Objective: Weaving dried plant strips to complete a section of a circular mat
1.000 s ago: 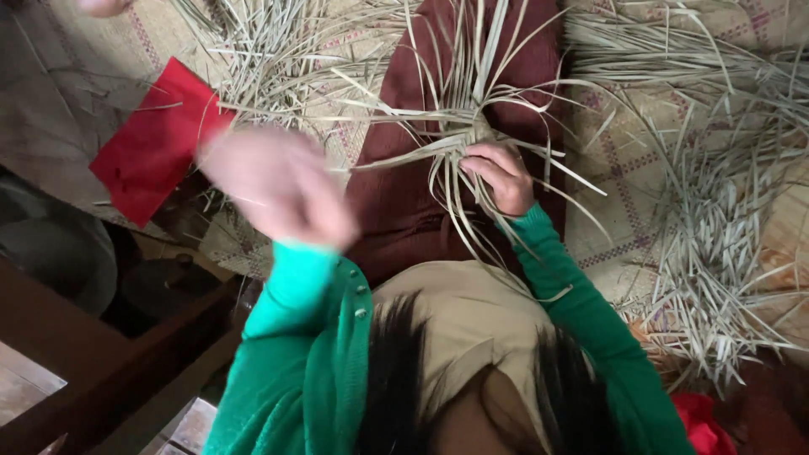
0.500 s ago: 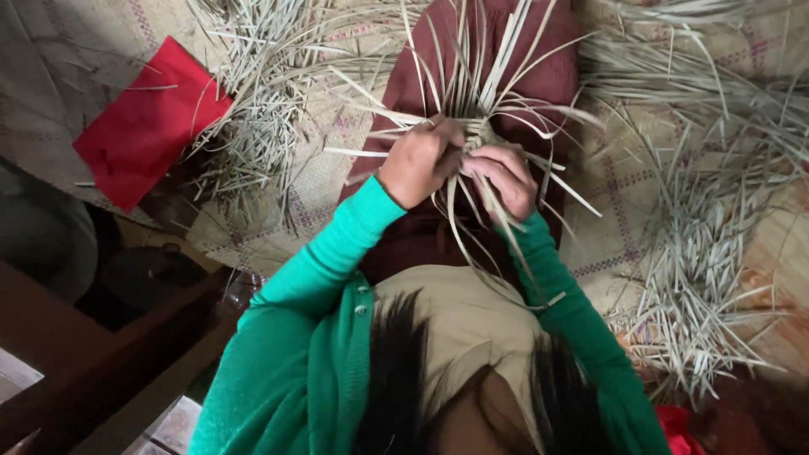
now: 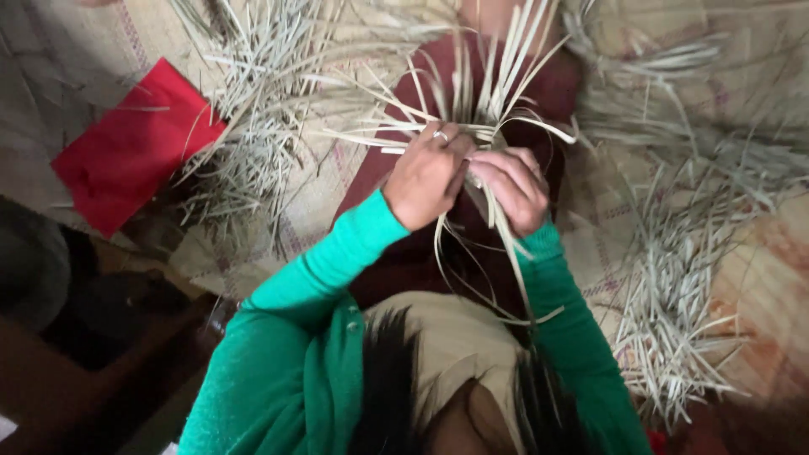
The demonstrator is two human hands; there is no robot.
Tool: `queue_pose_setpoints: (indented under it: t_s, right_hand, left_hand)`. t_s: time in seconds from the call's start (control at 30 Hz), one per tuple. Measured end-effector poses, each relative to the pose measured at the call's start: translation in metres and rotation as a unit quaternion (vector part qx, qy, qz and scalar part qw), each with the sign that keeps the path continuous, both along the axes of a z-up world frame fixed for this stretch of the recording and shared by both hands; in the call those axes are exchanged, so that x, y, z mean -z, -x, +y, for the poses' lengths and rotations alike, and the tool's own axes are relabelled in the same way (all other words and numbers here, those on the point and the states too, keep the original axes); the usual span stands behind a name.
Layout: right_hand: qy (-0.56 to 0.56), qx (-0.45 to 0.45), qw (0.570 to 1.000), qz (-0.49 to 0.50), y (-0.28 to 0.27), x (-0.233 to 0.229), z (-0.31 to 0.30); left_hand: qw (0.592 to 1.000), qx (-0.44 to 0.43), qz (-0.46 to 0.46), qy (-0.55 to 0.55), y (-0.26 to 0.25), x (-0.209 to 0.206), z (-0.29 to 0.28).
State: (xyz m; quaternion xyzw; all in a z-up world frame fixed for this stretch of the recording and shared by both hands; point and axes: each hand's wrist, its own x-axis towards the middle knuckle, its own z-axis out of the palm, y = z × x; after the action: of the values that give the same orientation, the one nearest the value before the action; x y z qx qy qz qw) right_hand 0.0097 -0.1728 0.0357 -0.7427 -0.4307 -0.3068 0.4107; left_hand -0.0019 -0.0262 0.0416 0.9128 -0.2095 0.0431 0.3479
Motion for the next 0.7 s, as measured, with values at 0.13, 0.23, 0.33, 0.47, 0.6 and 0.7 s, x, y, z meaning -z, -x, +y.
queue_pose_setpoints:
  t_s: [0.13, 0.23, 0.33, 0.47, 0.6, 0.7]
  right_hand:
    - [0.007, -0.006, 0.998, -0.054, -0.013, -0.01, 0.011]
    - [-0.014, -0.061, 0.998, 0.021, -0.023, 0.015, 0.015]
    - [-0.009, -0.083, 0.974, 0.209, -0.029, 0.039, 0.014]
    - [-0.018, -0.067, 0.947, 0.313, -0.031, 0.047, 0.014]
    - [0.008, -0.047, 0.957, 0.287, -0.022, 0.026, 0.021]
    - [0.01, -0.002, 0.974, 0.224, -0.008, 0.055, 0.023]
  left_hand:
    - [0.998, -0.009, -0.014, 0.068, 0.003, -0.019, 0.009]
    - [0.992, -0.036, 0.006, 0.121, 0.0, 0.023, 0.018]
    - [0.973, -0.03, 0.029, 0.226, -0.003, 0.061, 0.023]
    - [0.957, -0.05, 0.048, 0.281, -0.002, 0.077, 0.027]
    - [0.947, -0.05, 0.07, 0.31, -0.006, 0.074, 0.036]
    - [0.927, -0.001, 0.202, 0.315, -0.012, 0.072, 0.049]
